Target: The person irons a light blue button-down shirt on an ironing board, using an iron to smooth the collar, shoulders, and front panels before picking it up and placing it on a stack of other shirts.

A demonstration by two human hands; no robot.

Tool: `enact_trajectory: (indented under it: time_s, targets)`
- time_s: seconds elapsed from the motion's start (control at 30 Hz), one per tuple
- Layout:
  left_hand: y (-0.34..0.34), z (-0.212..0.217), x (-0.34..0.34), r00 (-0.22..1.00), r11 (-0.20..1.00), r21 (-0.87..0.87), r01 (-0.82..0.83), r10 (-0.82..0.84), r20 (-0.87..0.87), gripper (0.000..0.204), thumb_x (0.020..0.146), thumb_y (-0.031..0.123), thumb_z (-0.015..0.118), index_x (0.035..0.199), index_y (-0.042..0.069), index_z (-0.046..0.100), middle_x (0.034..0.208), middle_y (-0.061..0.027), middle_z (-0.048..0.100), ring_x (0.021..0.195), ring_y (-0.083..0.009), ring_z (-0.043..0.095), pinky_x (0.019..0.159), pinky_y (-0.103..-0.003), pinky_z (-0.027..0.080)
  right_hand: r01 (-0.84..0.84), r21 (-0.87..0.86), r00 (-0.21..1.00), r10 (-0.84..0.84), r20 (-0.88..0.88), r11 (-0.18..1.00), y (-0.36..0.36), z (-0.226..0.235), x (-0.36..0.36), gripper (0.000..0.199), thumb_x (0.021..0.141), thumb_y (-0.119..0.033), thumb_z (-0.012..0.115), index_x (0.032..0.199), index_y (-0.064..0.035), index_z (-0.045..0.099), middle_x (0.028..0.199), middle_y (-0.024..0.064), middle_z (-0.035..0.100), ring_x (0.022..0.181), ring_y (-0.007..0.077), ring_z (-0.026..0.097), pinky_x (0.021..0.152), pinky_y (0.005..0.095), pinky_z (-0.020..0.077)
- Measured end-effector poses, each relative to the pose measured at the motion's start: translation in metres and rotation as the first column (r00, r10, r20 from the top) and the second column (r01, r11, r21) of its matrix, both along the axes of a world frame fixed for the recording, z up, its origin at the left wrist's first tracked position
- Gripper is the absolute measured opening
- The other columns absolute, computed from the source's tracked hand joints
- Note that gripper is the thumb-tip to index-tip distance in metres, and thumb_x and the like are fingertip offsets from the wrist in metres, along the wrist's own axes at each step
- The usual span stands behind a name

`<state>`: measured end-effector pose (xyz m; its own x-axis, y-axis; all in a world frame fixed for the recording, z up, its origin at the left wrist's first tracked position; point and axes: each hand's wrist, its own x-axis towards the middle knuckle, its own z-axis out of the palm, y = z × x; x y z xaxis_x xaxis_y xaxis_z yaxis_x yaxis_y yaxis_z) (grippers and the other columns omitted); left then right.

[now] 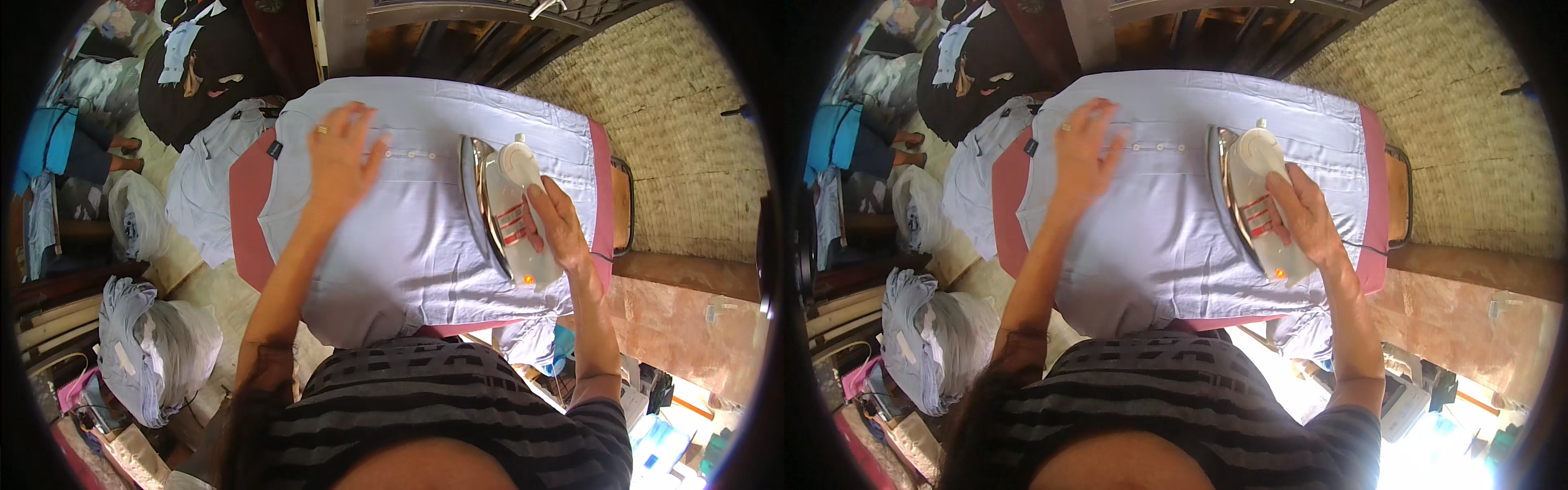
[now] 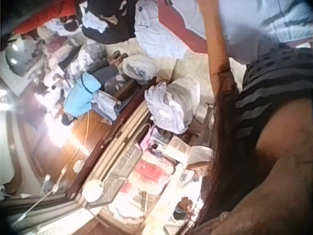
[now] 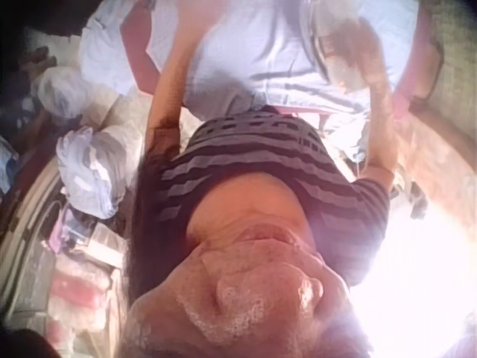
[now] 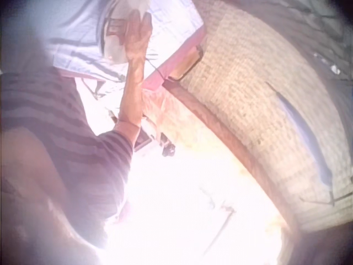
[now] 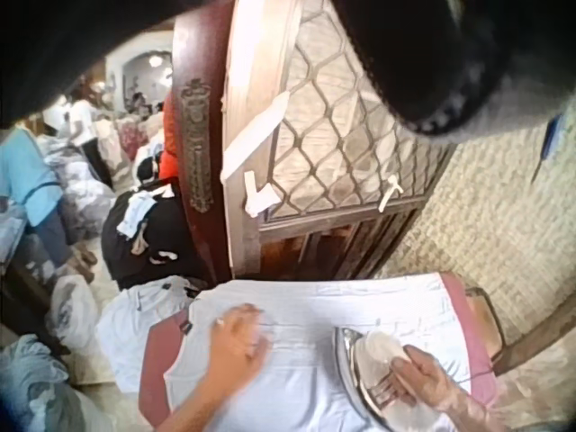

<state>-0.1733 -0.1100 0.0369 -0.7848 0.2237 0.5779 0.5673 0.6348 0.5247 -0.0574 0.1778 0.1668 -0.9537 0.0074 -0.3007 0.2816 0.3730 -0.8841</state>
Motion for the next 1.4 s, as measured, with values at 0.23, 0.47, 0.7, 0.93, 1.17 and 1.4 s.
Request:
enact_trajectory:
  time_s: [0.23, 0.47, 0.7, 0.93, 1.17, 1.4]
  targets:
    - [0.032, -0.037, 0.019, 0.964, 0.859, -0.470, -0.202, 0.260, 0.060, 0.062, 0.098, 0.052, 0.045, 0.147, 0.015, 0.042, 0.157, -0.0136, 0.031, 0.146, -0.0379, 0.026, 0.114, -0.058, 0.017, 0.028, -0.062, 0.999, -0.030, -0.036, 0.998, 0.032, -0.042, -0.038, 0.029, 0.104, -0.033, 0.047, 0.094, -0.0055, 0.049, 0.063, 0.0009, 0.045, 0.043, 0.0073, 0.038, 0.040, 0.0238, 0.0317]
    - [0.029, -0.029, 0.020, 0.957, 0.828, -0.519, -0.211, 0.283, 0.061, 0.061, 0.097, 0.049, 0.046, 0.148, 0.016, 0.043, 0.158, -0.0108, 0.032, 0.146, -0.0362, 0.026, 0.116, -0.055, 0.016, -0.023, -0.167, 0.999, 0.017, -0.035, 0.986, 0.007, -0.054, -0.062, 0.033, 0.100, -0.032, 0.051, 0.101, 0.0005, 0.051, 0.070, 0.0073, 0.050, 0.051, 0.0148, 0.049, 0.048, 0.0292, 0.0429]
    - [0.026, -0.031, 0.016, 0.954, 0.798, -0.563, -0.214, 0.294, 0.054, 0.062, 0.096, 0.049, 0.047, 0.149, 0.016, 0.042, 0.160, -0.0097, 0.030, 0.148, -0.0342, 0.023, 0.117, -0.054, 0.014, 0.028, -0.296, 0.991, -0.064, -0.113, 0.955, -0.023, -0.067, -0.066, 0.037, 0.101, -0.034, 0.052, 0.093, 0.0002, 0.043, 0.065, 0.0042, 0.049, 0.046, 0.0111, 0.048, 0.041, 0.0279, 0.0389]
    - [0.027, -0.032, 0.013, 0.957, 0.787, -0.586, -0.192, 0.282, 0.066, 0.063, 0.097, 0.049, 0.045, 0.150, 0.016, 0.038, 0.160, -0.0100, 0.029, 0.147, -0.0355, 0.023, 0.117, -0.053, 0.015, -0.168, 0.118, 0.859, 0.204, -0.469, 0.979, 0.043, -0.057, -0.073, 0.036, 0.101, -0.034, 0.051, 0.095, 0.0017, 0.050, 0.067, 0.0046, 0.050, 0.046, 0.0097, 0.047, 0.043, 0.0281, 0.0396]
    - [0.042, -0.022, 0.022, 0.958, 0.851, -0.472, -0.232, 0.285, 0.044, 0.070, 0.093, 0.048, 0.054, 0.151, 0.012, 0.037, 0.159, -0.0131, 0.029, 0.148, -0.0370, 0.022, 0.116, -0.057, 0.011, 0.136, -0.071, 0.990, -0.134, 0.033, 0.988, 0.126, -0.024, -0.002, 0.034, 0.102, -0.035, 0.048, 0.095, -0.0025, 0.052, 0.066, 0.0035, 0.048, 0.042, 0.0083, 0.039, 0.040, 0.0258, 0.0336]
    - [0.151, -0.007, 0.056, 0.991, 0.953, -0.274, 0.130, -0.115, 0.070, 0.070, 0.091, 0.043, 0.059, 0.149, 0.009, 0.038, 0.159, -0.0142, 0.028, 0.147, -0.0360, 0.023, 0.115, -0.059, 0.013, 0.399, -0.185, 0.907, -0.416, -0.062, 0.898, 0.127, -0.043, -0.016, 0.037, 0.101, -0.040, 0.049, 0.094, -0.0038, 0.051, 0.067, 0.0045, 0.048, 0.046, 0.0107, 0.041, 0.042, 0.0256, 0.0341]
